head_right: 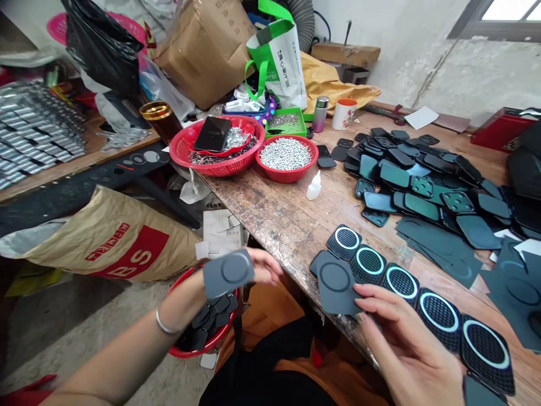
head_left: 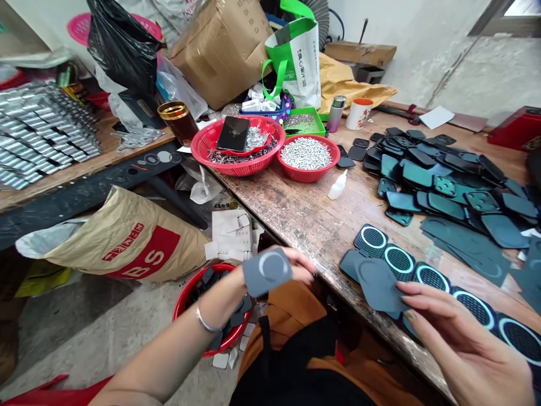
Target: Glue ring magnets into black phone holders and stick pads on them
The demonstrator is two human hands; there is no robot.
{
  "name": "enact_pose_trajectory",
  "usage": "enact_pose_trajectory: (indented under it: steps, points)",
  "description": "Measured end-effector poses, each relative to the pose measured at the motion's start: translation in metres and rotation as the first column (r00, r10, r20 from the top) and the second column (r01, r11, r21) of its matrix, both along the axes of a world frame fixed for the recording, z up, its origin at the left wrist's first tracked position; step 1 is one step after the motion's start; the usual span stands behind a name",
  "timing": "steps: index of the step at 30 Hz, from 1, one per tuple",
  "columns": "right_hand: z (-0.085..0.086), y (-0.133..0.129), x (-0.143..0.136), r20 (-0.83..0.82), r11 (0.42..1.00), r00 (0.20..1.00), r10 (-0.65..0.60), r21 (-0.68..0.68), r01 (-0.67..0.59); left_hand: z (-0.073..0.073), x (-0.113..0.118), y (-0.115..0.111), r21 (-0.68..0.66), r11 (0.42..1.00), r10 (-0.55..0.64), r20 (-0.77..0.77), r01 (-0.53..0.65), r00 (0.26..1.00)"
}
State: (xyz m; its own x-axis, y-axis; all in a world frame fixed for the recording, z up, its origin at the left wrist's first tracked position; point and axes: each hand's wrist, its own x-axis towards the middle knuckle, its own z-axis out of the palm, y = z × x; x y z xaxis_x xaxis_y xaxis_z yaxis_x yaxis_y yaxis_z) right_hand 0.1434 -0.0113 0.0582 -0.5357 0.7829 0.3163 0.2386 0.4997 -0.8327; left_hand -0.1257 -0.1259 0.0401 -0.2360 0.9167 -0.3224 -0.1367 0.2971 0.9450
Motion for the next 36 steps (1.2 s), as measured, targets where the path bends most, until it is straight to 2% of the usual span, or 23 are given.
enact_pose_trajectory:
  steps: [1,3,6,8,11,13,15,17,20,22,24,26,28,29,34,36]
  points:
    - [0.000,-0.003,-0.002,0.006,0.999,1.000,0.023,0.030,-0.023,0.003,0.026,0.007,0.036,0.995,-0.099,0.163,0.094,0.982]
    - [0.001,-0.007,-0.006,0.014,0.986,0.996,0.084,0.143,-0.085,0.007,0.068,0.019,0.091,0.985,-0.169,0.298,0.148,0.940]
    - [-0.002,-0.010,-0.006,0.041,0.918,0.983,0.181,0.352,-0.184,0.011,0.100,0.032,0.152,0.985,-0.142,0.424,0.085,0.895]
    - [-0.005,-0.011,0.000,0.108,0.876,0.970,0.219,0.416,-0.244,0.012,0.105,0.039,0.159,0.987,-0.079,0.380,0.019,0.922]
    - [-0.005,-0.007,0.015,0.198,0.886,0.967,0.162,0.403,-0.230,0.013,0.103,0.047,0.112,0.992,-0.054,0.030,0.051,0.998]
    - [-0.001,0.000,0.026,0.170,0.927,0.984,0.047,0.360,-0.106,0.018,0.104,0.049,0.062,0.991,-0.104,-0.220,0.120,0.970]
    - [0.003,0.010,0.034,0.127,0.964,0.991,-0.052,0.266,0.016,0.024,0.109,0.051,0.035,0.985,-0.144,-0.376,0.170,0.915]
    - [0.007,0.020,0.040,0.131,0.991,0.990,-0.059,0.124,0.043,0.031,0.115,0.054,0.023,0.977,-0.180,-0.451,0.214,0.874]
    - [0.011,0.031,0.044,0.129,0.997,0.992,-0.008,-0.070,0.018,0.032,0.122,0.061,0.003,0.950,-0.277,-0.453,0.312,0.848]
    - [0.014,0.036,0.047,0.074,0.984,0.995,-0.065,-0.161,0.076,0.028,0.120,0.068,0.034,0.954,-0.254,-0.444,0.299,0.859]
    - [0.014,0.042,0.053,0.003,0.948,0.983,-0.186,-0.262,0.180,0.023,0.112,0.077,0.097,0.975,-0.121,-0.517,0.199,0.847]
    - [0.013,0.047,0.060,-0.039,0.893,0.955,-0.295,-0.368,0.260,0.017,0.099,0.086,0.139,0.985,0.014,-0.651,0.101,0.759]
    - [0.010,0.052,0.067,-0.049,0.846,0.943,-0.331,-0.457,0.273,0.011,0.086,0.094,0.118,0.991,0.047,-0.747,0.062,0.663]
    - [0.007,0.054,0.069,-0.052,0.831,0.944,-0.326,-0.491,0.261,0.009,0.080,0.097,0.092,0.994,0.033,-0.764,0.058,0.644]
    - [-0.005,0.057,0.073,-0.074,0.788,0.950,-0.303,-0.580,0.206,-0.002,0.062,0.108,-0.024,0.997,-0.072,-0.709,0.079,0.701]
    - [-0.009,0.058,0.073,-0.094,0.776,0.950,-0.299,-0.603,0.185,-0.003,0.057,0.111,-0.026,0.998,-0.061,-0.644,0.058,0.763]
